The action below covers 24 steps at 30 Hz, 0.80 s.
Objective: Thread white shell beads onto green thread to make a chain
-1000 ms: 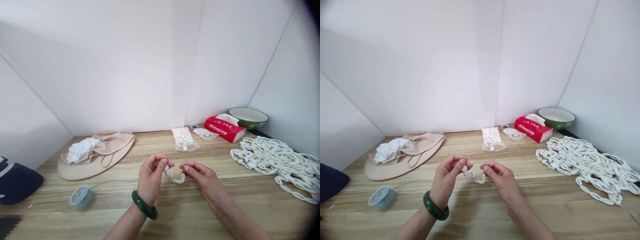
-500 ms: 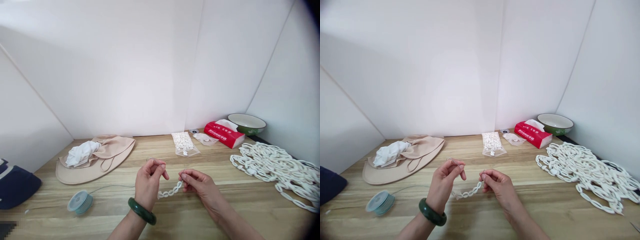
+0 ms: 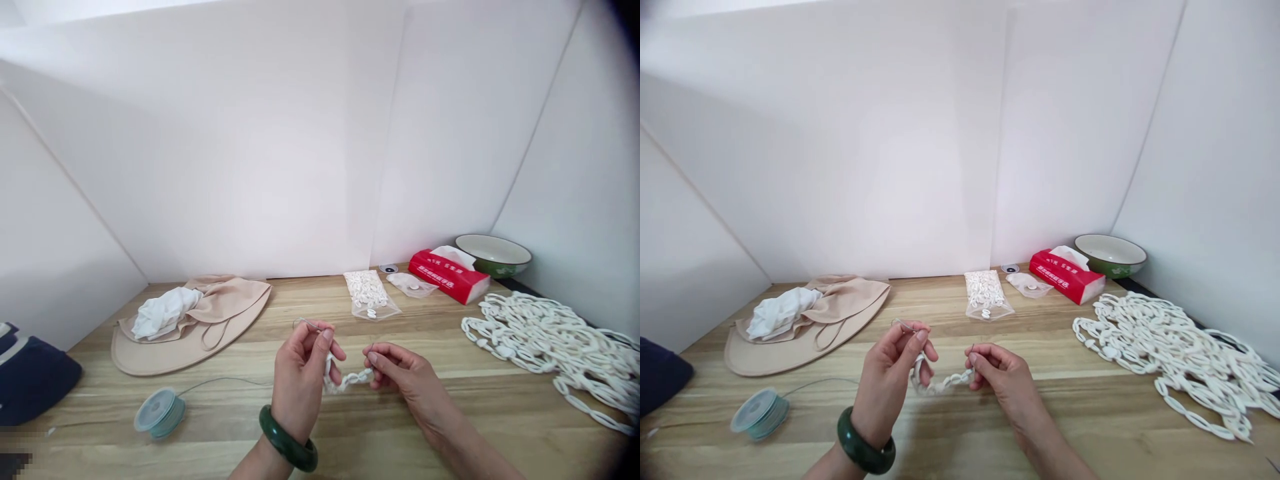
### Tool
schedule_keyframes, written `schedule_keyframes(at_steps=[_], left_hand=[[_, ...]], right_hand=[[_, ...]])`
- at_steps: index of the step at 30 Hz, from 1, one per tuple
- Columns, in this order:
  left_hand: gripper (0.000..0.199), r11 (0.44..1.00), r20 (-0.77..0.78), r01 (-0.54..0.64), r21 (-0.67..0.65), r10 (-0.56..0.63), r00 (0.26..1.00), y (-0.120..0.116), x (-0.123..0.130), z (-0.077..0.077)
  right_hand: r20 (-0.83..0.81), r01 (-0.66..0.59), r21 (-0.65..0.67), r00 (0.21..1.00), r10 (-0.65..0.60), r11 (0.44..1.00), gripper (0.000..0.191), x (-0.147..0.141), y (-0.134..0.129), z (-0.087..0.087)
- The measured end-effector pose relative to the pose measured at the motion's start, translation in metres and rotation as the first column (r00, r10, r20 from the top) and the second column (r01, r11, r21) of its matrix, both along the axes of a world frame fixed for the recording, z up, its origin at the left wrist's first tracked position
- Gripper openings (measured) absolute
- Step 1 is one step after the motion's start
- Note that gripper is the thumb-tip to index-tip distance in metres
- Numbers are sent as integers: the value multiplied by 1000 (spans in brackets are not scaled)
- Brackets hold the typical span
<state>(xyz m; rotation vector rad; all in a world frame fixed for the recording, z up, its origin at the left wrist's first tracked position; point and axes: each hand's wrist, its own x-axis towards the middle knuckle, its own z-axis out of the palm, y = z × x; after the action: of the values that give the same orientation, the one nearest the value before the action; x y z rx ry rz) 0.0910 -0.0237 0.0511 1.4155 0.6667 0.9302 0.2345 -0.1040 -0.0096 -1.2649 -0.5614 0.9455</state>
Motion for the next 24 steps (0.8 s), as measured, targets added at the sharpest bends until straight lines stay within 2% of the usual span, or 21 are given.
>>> schedule_keyframes(at_steps=[4, 9, 13, 16, 24], left_hand=[[17, 997, -76, -31, 72, 37, 996, -1, -1, -1], [18, 994, -165, 24, -105, -41, 985, 3, 1, -5], [13, 990, -76, 73, -117, -82, 994, 1, 3, -6], [11, 995, -78, 78, -68, -83, 994, 0, 3, -6], [10, 982, -178, 67, 176, -35, 983, -3, 1, -4]], right_hand=[[-23, -17, 9, 1000, 17, 1000, 29, 1, -1, 0], [-5, -73, 18, 997, 73, 997, 29, 0, -2, 1], [73, -84, 24, 994, 82, 996, 25, -3, -4, 5], [145, -96, 52, 986, 88, 994, 22, -4, -5, 10], [295, -212, 140, 941, 163, 967, 12, -16, -7, 19]])
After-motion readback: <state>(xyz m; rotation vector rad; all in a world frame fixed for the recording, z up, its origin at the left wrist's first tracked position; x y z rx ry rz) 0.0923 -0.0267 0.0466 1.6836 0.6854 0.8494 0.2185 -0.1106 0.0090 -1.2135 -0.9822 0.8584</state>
